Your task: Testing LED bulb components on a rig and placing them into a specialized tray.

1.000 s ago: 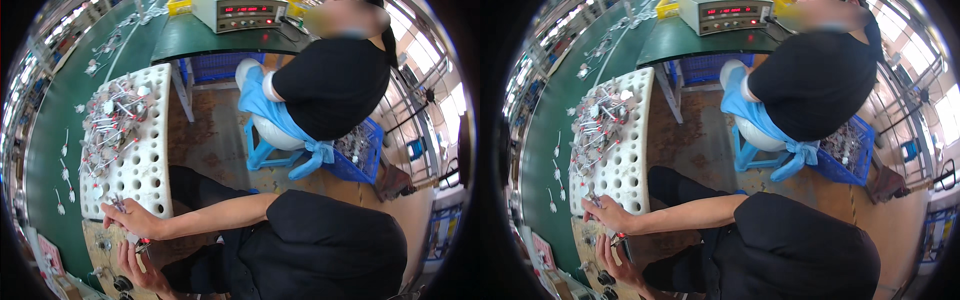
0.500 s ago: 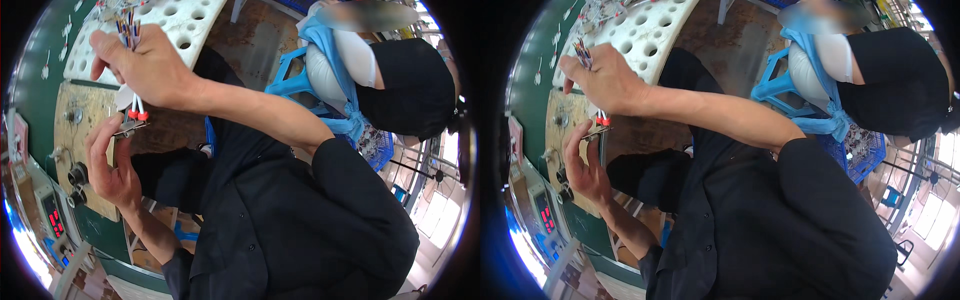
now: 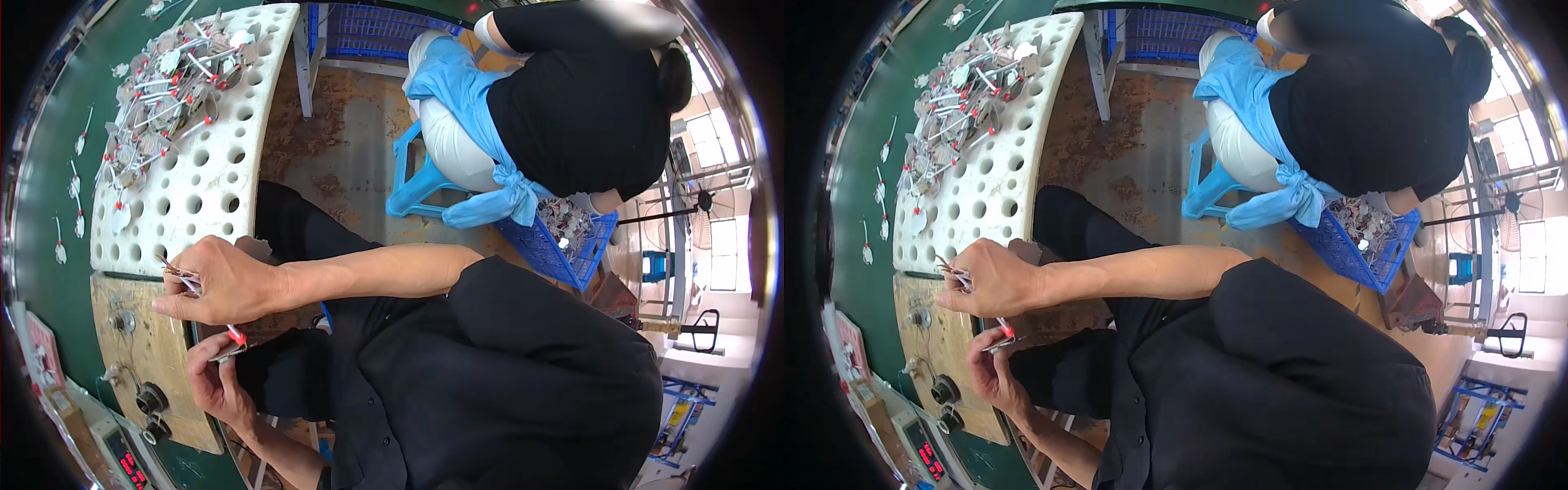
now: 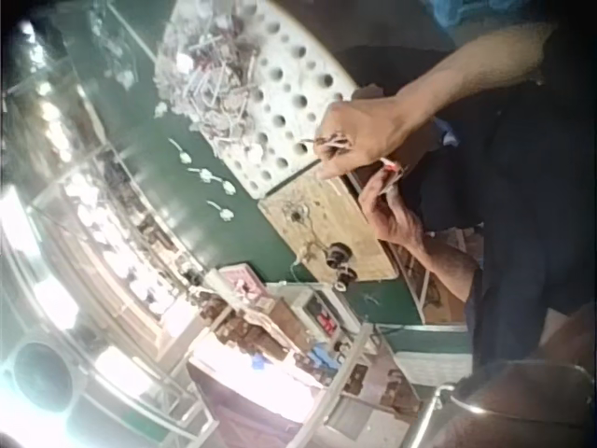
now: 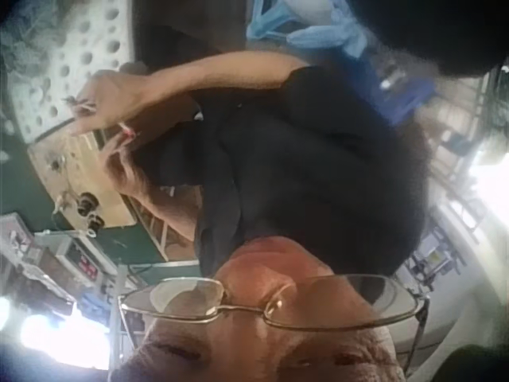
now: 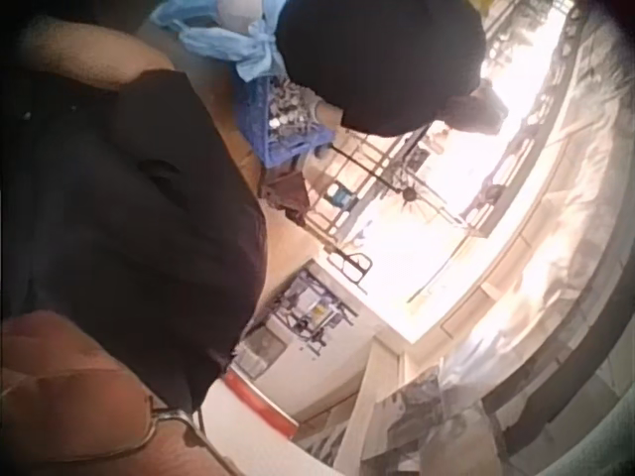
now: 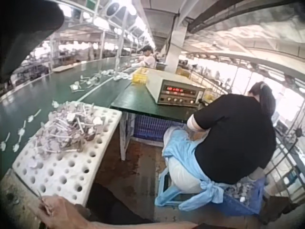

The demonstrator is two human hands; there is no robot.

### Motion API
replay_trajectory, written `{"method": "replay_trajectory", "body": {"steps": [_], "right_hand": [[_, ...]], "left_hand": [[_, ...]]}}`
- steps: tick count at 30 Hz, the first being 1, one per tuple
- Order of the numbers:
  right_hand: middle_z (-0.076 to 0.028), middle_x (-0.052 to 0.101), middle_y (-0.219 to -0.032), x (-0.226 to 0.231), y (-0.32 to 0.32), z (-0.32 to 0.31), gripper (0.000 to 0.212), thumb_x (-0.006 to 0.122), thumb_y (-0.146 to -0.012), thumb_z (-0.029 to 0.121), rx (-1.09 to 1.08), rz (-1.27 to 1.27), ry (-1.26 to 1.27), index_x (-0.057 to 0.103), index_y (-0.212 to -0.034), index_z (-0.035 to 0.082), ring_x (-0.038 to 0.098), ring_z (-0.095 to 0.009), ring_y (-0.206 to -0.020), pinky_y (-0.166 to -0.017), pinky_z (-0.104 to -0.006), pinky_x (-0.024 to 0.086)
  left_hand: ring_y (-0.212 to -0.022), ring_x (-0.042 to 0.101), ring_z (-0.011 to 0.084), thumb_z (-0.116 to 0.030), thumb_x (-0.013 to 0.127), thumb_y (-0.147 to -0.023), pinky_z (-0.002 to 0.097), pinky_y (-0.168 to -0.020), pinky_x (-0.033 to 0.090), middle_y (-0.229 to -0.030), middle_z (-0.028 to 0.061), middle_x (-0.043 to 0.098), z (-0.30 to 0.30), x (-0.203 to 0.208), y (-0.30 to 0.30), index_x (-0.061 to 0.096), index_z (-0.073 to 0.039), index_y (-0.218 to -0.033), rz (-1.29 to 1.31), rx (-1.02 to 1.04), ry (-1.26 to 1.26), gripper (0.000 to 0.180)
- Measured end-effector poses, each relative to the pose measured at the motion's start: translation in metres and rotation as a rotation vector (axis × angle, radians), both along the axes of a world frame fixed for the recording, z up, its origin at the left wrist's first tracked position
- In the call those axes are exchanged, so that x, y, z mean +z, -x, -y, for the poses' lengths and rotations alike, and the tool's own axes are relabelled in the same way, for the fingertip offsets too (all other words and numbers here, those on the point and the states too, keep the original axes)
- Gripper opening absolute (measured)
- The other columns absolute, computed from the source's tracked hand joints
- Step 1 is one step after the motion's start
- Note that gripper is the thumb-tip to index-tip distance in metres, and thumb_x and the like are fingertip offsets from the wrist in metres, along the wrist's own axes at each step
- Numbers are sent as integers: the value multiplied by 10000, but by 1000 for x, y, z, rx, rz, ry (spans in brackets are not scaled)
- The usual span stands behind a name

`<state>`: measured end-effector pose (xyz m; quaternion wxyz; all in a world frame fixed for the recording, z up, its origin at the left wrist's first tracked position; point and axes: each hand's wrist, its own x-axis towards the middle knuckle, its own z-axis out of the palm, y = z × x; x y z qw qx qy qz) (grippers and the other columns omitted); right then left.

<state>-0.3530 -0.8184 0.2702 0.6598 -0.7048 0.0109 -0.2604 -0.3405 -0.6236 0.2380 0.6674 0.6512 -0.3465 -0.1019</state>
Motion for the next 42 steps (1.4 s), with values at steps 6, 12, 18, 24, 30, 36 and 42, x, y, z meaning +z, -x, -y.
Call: {"method": "replay_trajectory", "body": {"steps": [6,12,18,24,30,36,42], "right_hand": [[-5,506,-532,6,-4,5,411,707,-901,358,158,-220,-209,626,-677,23,478,-56,-554,-521,-313,423],[13,536,-548,27,-44,11,479,682,-921,435,221,-248,-24,638,-634,54,475,-71,-529,-520,-286,383],[2,560,-571,41,-89,20,526,636,-946,485,163,-204,178,641,-642,56,492,-90,-548,-537,-303,391],[28,518,-558,27,-104,37,483,672,-946,461,109,-166,277,673,-685,54,433,-59,-542,-506,-293,345],[-250,560,-595,-5,-116,42,624,669,-870,578,-145,45,393,651,-679,-16,547,-414,-557,-583,-479,456],[-237,614,-622,-5,-106,44,485,689,-880,406,-131,118,103,663,-642,-16,628,-419,-622,-632,-475,498],[-243,600,-625,-4,-112,51,513,690,-883,412,-255,120,296,626,-622,-24,619,-432,-630,-644,-502,489]], "left_hand": [[-950,595,185,-29,587,-961,328,-856,494,-1057,113,610,-2,2,-8,550,-43,-1110,-167,-26,64,154],[-1009,630,170,-5,607,-962,312,-927,495,-1089,112,654,2,12,-34,567,-3,-1130,-287,-28,169,173],[-1061,627,170,18,630,-947,315,-951,514,-1130,101,644,23,20,-68,566,5,-1193,-215,19,185,255],[-1185,584,214,59,676,-888,332,-990,508,-1325,116,546,42,12,-80,515,-2,-1343,-262,174,184,487],[-1199,540,216,23,660,-900,339,-1000,487,-1286,114,557,52,5,-75,504,-31,-1375,-233,224,112,504],[-1059,565,149,-37,618,-971,283,-936,464,-1185,87,583,51,1,-94,528,-8,-1381,-116,241,-59,421],[-985,546,106,-19,654,-944,232,-851,443,-1141,21,547,66,-7,-94,511,-25,-1408,-26,141,-41,485]]}}
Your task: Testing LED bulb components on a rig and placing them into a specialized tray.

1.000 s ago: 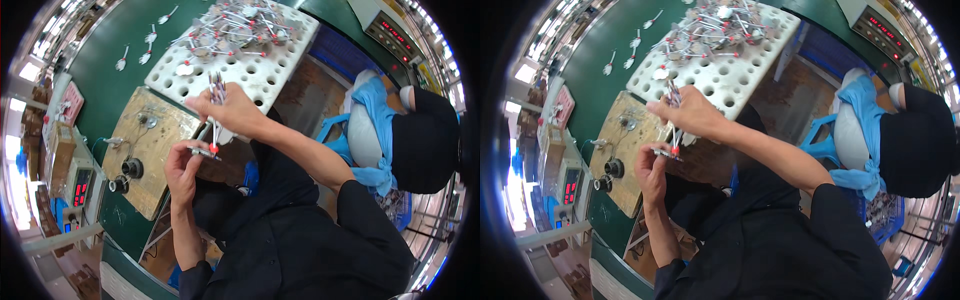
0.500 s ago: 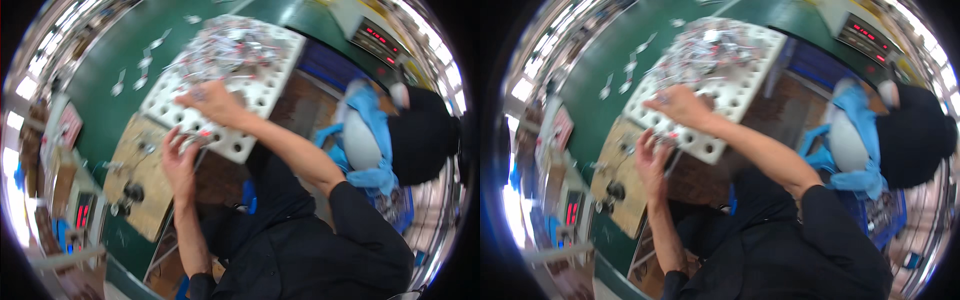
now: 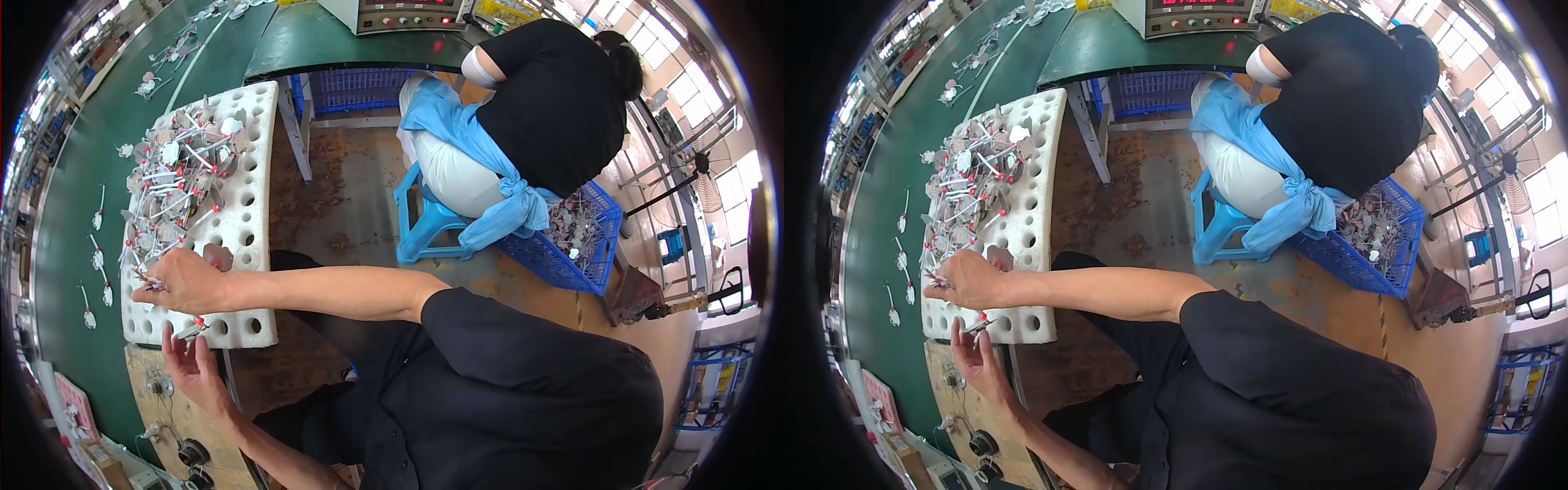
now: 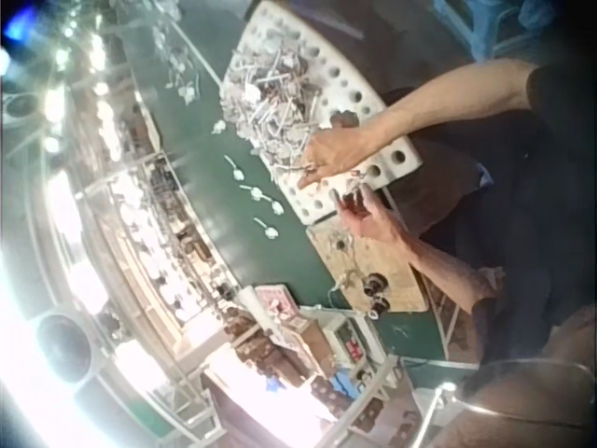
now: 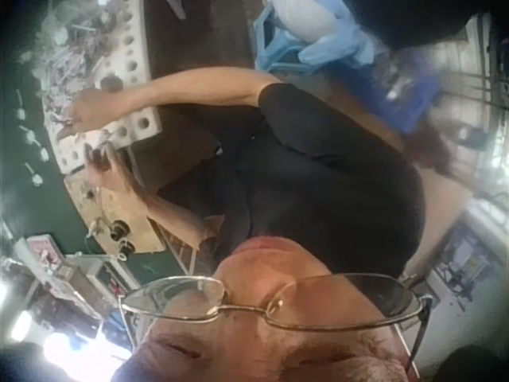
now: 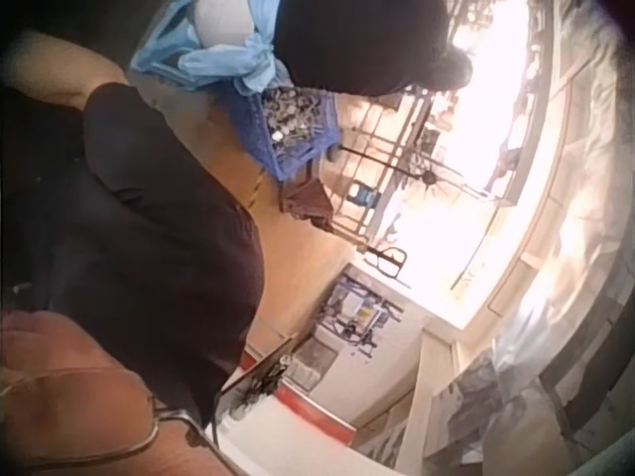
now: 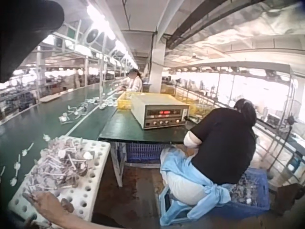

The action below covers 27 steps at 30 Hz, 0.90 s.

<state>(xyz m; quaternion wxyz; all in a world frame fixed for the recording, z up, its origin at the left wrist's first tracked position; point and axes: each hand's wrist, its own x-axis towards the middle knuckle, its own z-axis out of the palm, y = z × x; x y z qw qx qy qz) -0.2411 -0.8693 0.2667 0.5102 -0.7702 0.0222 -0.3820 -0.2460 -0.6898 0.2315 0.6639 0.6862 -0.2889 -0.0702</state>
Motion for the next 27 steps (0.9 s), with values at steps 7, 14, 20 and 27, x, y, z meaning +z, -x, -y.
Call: {"method": "replay_trajectory", "body": {"steps": [7,14,20,27], "right_hand": [[-238,597,-624,3,3,8,561,650,-900,487,-3,-52,32,630,-658,-18,605,-436,-630,-643,-505,483],[-75,553,-581,9,1,20,567,616,-941,541,228,-165,-270,714,-752,15,517,-111,-596,-563,-350,424],[-54,602,-609,21,3,28,521,628,-941,521,145,-258,-163,744,-793,35,545,-136,-599,-589,-342,428],[-55,579,-561,25,3,25,525,649,-928,520,97,-218,-77,743,-772,27,544,-141,-554,-557,-360,427]], "left_hand": [[-966,537,97,1,643,-939,236,-856,452,-1072,12,554,10,15,5,517,-35,-1415,-110,12,34,494],[-920,564,88,-24,656,-927,253,-850,471,-1023,-2,558,8,21,-9,598,-40,-1352,-186,33,-26,429],[-974,566,65,15,642,-936,213,-866,465,-1049,-15,559,13,21,-7,553,-39,-1395,-286,-69,100,471],[-1052,601,153,-119,712,-920,294,-901,493,-1146,35,585,16,26,-10,583,-50,-1346,-205,-2,-10,450]]}}
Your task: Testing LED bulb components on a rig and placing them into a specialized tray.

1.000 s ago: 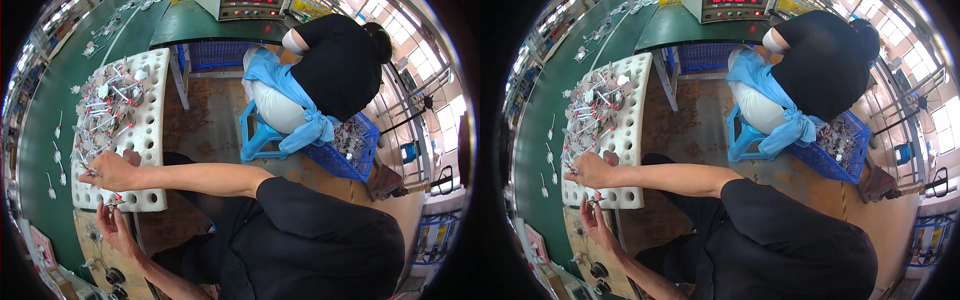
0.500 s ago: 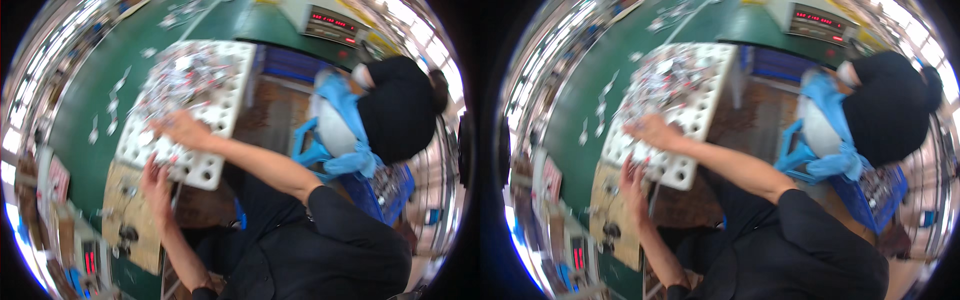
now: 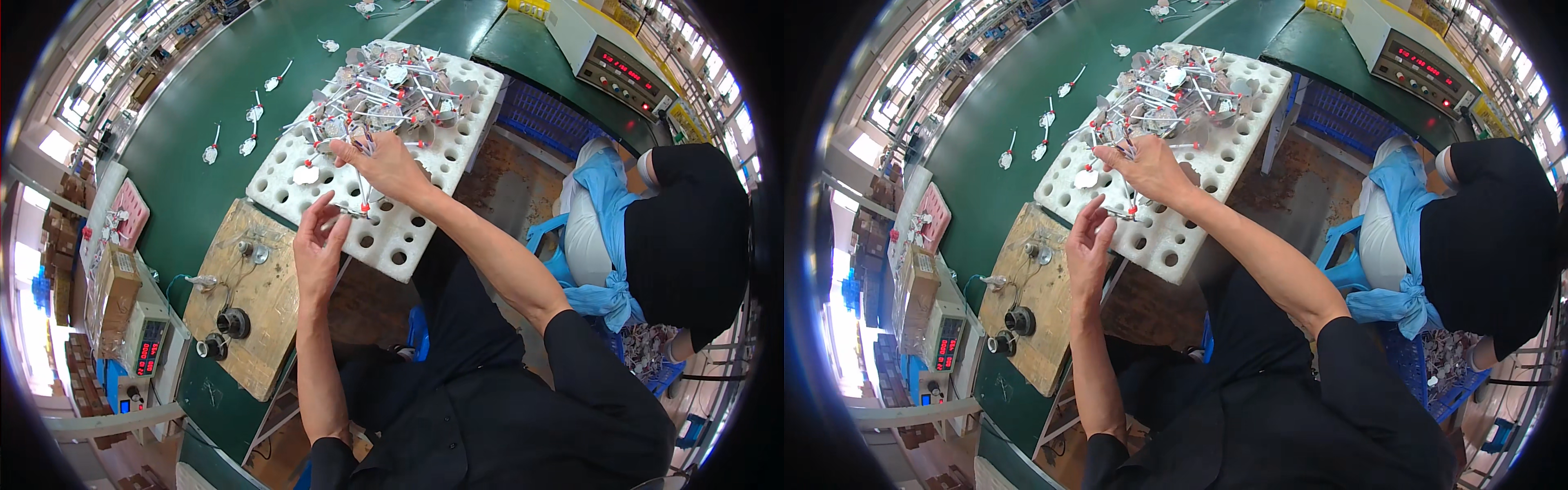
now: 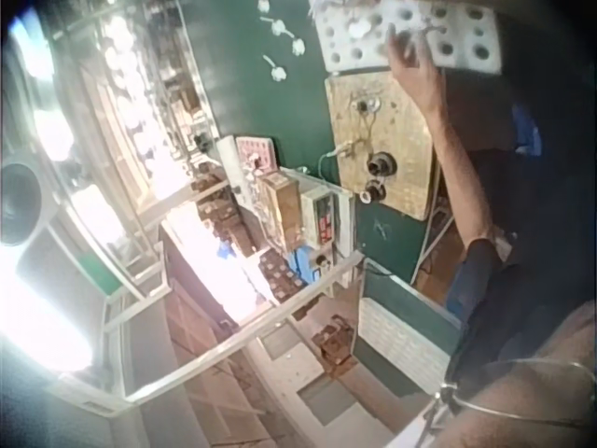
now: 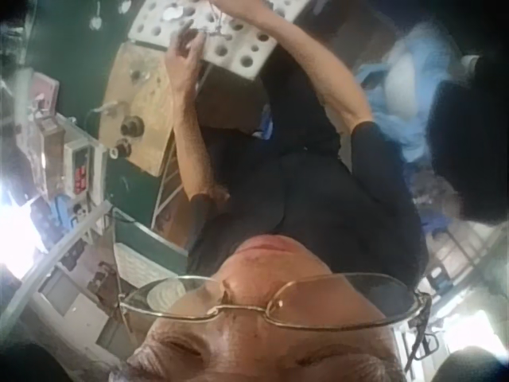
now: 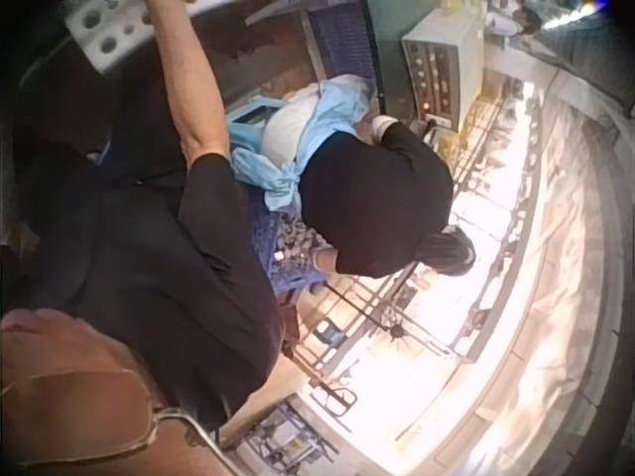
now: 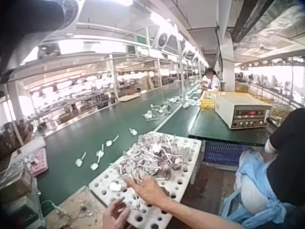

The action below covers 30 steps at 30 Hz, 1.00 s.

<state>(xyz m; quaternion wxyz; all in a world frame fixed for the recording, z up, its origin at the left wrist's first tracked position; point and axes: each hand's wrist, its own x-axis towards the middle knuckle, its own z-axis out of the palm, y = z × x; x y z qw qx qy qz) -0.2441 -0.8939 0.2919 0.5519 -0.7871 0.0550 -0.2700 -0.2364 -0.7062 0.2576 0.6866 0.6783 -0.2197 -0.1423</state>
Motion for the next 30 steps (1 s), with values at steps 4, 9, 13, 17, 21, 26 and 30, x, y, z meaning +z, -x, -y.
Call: {"method": "replay_trajectory", "body": {"steps": [4,9,13,17,21,26,30], "right_hand": [[-35,555,-556,-2,-1,-4,510,648,-948,488,9,-25,55,700,-736,28,475,-112,-540,-526,-334,392],[-177,574,-576,-11,-3,-10,537,649,-924,492,31,-32,183,676,-697,6,575,-342,-546,-579,-438,451],[-96,570,-546,-18,-4,-14,428,711,-898,426,-35,-33,278,705,-758,22,524,-165,-482,-505,-349,425],[-83,576,-552,-22,1,-12,385,754,-860,415,46,10,233,751,-851,30,543,-157,-505,-510,-339,430],[-75,581,-572,-22,-9,-14,435,642,-947,456,97,-182,269,750,-876,40,548,-135,-545,-531,-345,423],[-1,561,-601,-19,-13,-21,485,535,-1006,509,186,-97,29,721,-1061,64,512,-92,-561,-527,-299,409],[21,541,-657,2,-11,-19,433,511,-1047,413,172,-75,-164,718,-1102,37,485,-71,-572,-543,-289,412]], "left_hand": [[-1107,586,285,-176,784,-837,403,-899,494,-1123,118,630,10,3,0,666,-66,-1182,625,237,-171,382],[-997,606,326,-165,762,-847,415,-858,485,-1027,136,660,25,3,-9,691,-20,-995,676,146,-308,219],[-857,653,239,-166,693,-929,352,-803,506,-918,103,694,23,-3,-10,671,10,-990,379,142,-270,187],[-850,653,110,-175,608,-1008,270,-782,508,-906,57,711,12,-11,-8,638,15,-1029,71,89,-22,194],[-819,663,194,-113,630,-968,328,-780,513,-898,93,700,0,-17,7,667,-4,-1037,290,237,-167,134],[-793,629,106,-119,615,-990,283,-757,521,-912,68,707,-11,-15,18,660,11,-1079,731,295,-318,164],[-827,640,99,-143,607,-1009,267,-786,539,-930,76,705,-21,-9,26,649,16,-1120,55,138,59,199]]}}
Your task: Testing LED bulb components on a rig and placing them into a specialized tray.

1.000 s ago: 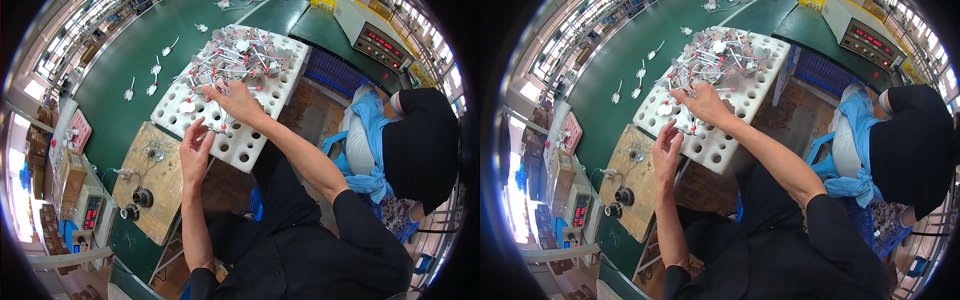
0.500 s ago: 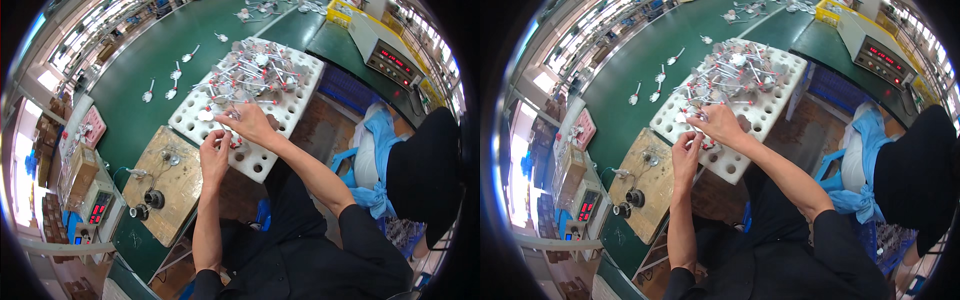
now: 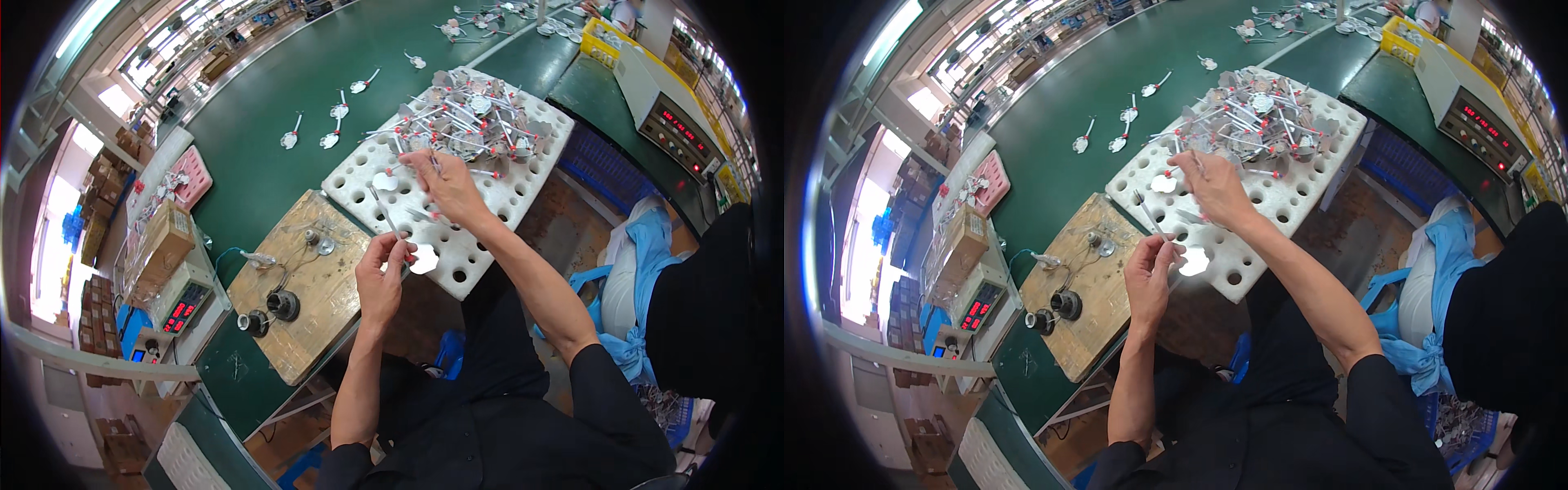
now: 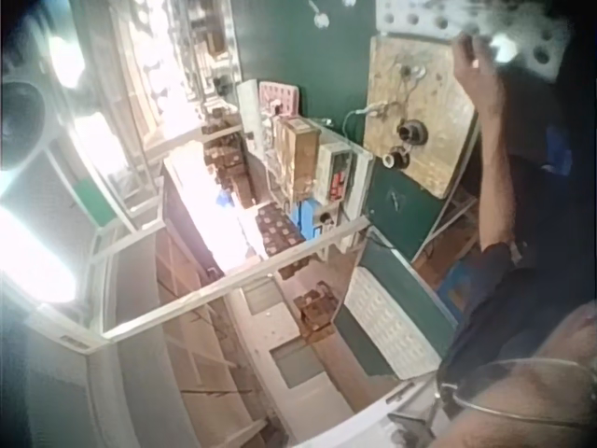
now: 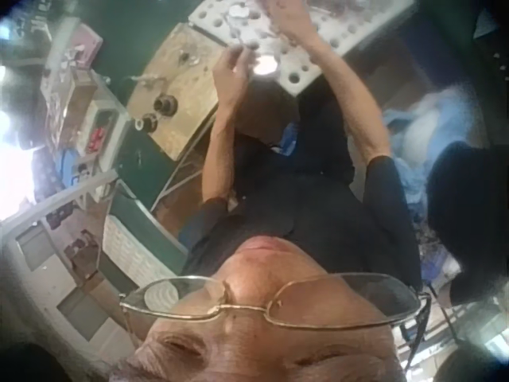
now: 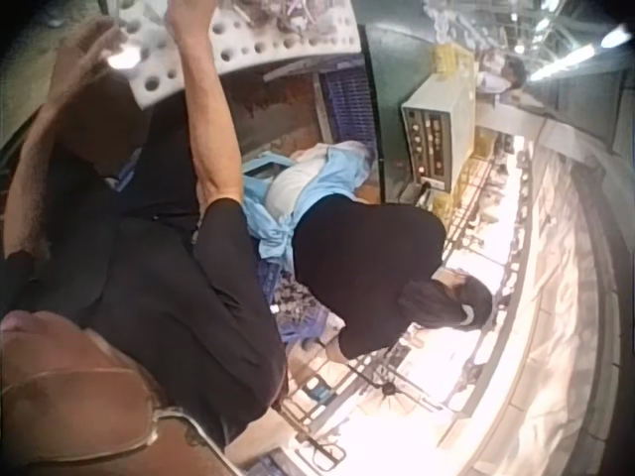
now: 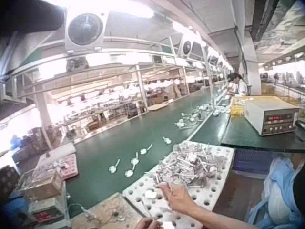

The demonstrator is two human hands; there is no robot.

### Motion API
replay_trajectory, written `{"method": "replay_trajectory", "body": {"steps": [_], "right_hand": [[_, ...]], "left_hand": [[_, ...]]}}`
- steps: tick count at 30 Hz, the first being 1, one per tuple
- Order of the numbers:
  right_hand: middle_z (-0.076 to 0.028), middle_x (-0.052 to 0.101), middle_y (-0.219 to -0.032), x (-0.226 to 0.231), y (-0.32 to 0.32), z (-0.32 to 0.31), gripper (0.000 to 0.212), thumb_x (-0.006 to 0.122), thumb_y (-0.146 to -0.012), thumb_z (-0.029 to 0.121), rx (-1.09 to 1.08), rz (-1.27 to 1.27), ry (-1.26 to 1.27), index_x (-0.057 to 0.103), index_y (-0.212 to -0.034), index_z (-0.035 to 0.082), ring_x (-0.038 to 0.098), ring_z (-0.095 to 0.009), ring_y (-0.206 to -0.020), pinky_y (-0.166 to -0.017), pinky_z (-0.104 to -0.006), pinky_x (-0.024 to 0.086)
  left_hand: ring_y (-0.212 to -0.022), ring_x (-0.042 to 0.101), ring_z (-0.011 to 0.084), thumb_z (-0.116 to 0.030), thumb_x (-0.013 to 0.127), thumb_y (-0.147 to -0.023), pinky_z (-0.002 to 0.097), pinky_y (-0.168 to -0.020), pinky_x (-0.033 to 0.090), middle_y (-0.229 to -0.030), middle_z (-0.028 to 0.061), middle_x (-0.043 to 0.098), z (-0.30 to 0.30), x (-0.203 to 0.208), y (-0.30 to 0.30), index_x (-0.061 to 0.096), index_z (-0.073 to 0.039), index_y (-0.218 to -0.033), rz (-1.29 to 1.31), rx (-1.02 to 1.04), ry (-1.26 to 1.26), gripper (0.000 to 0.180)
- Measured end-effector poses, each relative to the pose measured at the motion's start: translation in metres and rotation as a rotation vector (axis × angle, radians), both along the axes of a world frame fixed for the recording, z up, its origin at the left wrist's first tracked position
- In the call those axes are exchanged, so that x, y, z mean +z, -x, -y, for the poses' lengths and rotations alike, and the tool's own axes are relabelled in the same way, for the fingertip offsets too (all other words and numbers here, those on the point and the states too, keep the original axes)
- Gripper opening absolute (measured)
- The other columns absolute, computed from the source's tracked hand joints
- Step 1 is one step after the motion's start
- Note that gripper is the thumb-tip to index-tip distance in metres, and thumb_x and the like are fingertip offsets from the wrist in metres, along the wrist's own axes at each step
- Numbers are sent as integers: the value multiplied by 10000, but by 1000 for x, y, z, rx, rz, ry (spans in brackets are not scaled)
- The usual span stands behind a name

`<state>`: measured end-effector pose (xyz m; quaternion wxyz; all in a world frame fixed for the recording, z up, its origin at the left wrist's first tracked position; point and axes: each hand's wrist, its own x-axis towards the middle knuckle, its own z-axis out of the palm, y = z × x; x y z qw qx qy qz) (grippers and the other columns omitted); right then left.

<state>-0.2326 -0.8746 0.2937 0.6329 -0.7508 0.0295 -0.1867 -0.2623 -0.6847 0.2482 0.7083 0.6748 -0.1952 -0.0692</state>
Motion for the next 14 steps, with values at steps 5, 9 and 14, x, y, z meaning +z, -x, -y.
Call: {"method": "replay_trajectory", "body": {"steps": [5,9,14], "right_hand": [[-55,621,-706,9,10,-19,321,638,-980,324,122,125,321,746,-1018,24,544,-132,-635,-609,-316,438],[-154,665,-721,6,12,-35,319,690,-927,322,260,146,387,735,-927,7,616,-254,-646,-641,-379,479],[-127,738,-829,5,8,-37,342,707,-917,369,494,-69,185,765,-1011,45,644,-256,-711,-730,-343,504]], "left_hand": [[-834,632,103,-146,581,-1027,267,-785,536,-922,72,696,-14,-3,6,630,27,-1131,-72,-21,122,207],[-845,622,104,-149,577,-1029,272,-799,522,-929,67,688,-21,-10,15,621,21,-1144,-135,-77,168,210],[-893,607,99,-145,558,-1035,266,-867,486,-953,62,681,-31,-26,17,607,-6,-1186,-296,-266,373,211]]}}
